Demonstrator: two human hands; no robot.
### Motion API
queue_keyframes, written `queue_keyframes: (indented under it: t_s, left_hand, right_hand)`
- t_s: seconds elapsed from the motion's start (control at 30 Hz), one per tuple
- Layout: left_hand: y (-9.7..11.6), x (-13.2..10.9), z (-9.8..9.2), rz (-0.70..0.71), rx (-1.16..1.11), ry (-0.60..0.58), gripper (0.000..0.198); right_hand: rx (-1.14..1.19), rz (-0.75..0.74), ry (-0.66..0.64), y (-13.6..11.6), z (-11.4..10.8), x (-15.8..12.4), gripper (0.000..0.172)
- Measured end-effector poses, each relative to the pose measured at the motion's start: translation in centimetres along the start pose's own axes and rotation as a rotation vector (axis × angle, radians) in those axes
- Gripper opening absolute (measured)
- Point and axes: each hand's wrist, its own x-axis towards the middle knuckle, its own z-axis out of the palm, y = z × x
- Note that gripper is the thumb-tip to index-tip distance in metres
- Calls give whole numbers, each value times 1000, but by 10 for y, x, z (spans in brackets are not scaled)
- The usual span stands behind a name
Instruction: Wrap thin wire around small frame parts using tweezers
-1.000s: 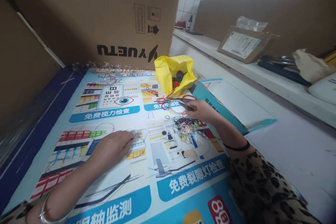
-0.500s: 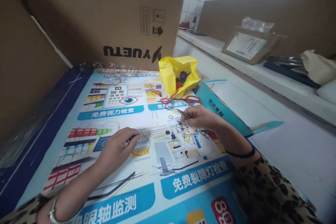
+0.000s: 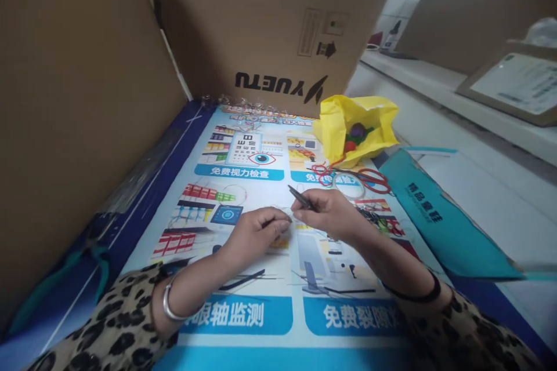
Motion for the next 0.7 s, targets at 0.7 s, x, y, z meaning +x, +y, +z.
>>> queue_keyframes:
  t_s: [0.7]
  left_hand:
    - [-6, 6, 4, -93, -381, 106, 16]
  right_hand:
    - [326, 34, 175, 35, 35, 5, 19]
